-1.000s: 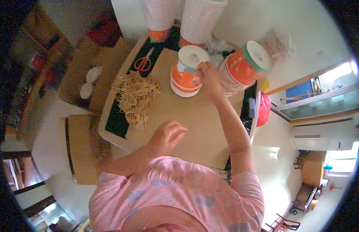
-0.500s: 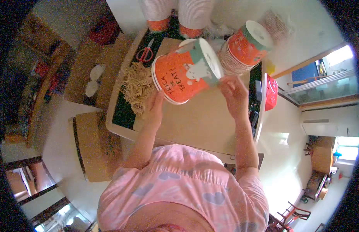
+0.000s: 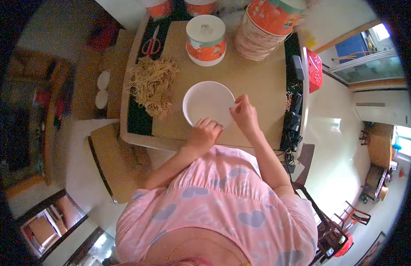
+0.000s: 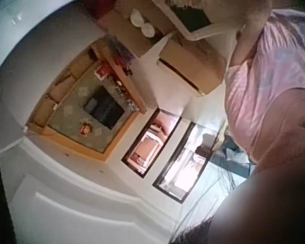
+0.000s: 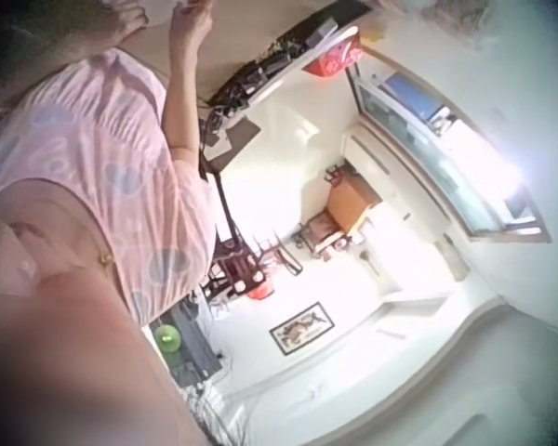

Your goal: Tying string onto paper bowls for packaging.

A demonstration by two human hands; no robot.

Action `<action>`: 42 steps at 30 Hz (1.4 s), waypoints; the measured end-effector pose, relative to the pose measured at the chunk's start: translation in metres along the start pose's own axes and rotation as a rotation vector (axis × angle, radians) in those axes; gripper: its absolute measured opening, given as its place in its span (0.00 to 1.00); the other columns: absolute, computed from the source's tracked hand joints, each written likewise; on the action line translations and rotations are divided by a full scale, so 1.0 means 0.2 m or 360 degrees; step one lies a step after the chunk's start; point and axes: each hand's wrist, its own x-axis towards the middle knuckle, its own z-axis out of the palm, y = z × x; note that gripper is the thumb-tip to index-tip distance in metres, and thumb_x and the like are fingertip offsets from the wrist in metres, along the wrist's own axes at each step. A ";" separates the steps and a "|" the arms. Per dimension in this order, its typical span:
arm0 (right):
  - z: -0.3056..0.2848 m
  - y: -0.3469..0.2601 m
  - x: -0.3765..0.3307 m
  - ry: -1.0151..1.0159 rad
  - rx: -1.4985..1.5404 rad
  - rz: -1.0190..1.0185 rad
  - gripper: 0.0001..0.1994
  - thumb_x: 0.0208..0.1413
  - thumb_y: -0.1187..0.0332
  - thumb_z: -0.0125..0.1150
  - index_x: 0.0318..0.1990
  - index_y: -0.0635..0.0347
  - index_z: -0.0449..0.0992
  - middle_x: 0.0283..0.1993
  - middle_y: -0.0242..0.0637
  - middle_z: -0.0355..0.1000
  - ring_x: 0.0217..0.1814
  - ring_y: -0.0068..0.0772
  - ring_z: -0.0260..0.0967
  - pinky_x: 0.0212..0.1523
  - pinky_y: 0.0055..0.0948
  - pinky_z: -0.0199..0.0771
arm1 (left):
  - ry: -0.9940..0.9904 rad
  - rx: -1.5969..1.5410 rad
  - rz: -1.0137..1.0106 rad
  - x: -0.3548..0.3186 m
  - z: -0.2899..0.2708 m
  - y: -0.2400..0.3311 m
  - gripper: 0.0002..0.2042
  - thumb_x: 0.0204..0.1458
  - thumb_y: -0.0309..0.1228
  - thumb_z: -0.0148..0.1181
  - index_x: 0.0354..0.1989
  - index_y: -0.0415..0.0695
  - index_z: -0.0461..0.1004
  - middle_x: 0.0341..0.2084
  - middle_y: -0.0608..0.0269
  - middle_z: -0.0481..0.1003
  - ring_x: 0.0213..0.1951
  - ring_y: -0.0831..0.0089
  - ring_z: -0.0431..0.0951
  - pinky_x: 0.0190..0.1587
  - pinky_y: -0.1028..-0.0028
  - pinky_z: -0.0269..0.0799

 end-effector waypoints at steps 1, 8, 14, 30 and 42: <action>0.00 0.01 0.00 -0.0015 0.0001 0.0005 0.11 0.45 0.69 0.61 0.34 0.61 0.68 0.21 0.45 0.70 0.25 0.44 0.70 0.28 0.37 0.70 | -0.0007 -0.0003 -0.0014 -0.02 0.00 0.00 0.05 0.47 0.31 0.54 0.27 0.43 0.72 0.25 0.61 0.71 0.34 0.64 0.72 0.39 0.65 0.67; -0.04 0.01 0.02 -0.0060 -0.0152 0.0082 0.08 0.44 0.68 0.60 0.29 0.63 0.71 0.24 0.46 0.72 0.27 0.45 0.72 0.30 0.36 0.70 | 0.0848 -0.0560 -0.0682 -0.14 -0.11 -0.23 0.05 0.50 0.24 0.56 0.35 0.40 0.73 0.31 0.58 0.72 0.34 0.62 0.72 0.37 0.68 0.68; -0.06 -0.05 0.04 -0.0160 -0.0273 -0.0003 0.08 0.45 0.69 0.59 0.32 0.63 0.72 0.25 0.46 0.72 0.28 0.45 0.72 0.31 0.35 0.71 | 0.0724 -0.1009 -0.1136 -0.25 -0.07 -0.40 0.07 0.54 0.28 0.55 0.38 0.39 0.74 0.26 0.59 0.75 0.27 0.74 0.74 0.31 0.74 0.70; -0.22 -0.08 0.18 -0.0237 0.0564 0.0323 0.12 0.47 0.80 0.52 0.42 0.64 0.65 0.36 0.42 0.72 0.20 0.26 0.70 0.17 0.25 0.72 | 0.0827 -0.0843 -0.1588 -0.12 0.09 -0.96 0.11 0.52 0.33 0.55 0.39 0.40 0.75 0.31 0.56 0.77 0.33 0.68 0.77 0.36 0.72 0.71; -0.56 -0.13 0.11 0.0153 0.0935 0.0156 0.09 0.53 0.74 0.49 0.42 0.60 0.66 0.33 0.32 0.69 0.27 0.18 0.66 0.22 0.18 0.69 | 0.0580 -0.1033 -0.2034 0.09 0.03 -1.16 0.14 0.47 0.38 0.60 0.35 0.39 0.76 0.29 0.58 0.77 0.32 0.70 0.77 0.35 0.72 0.70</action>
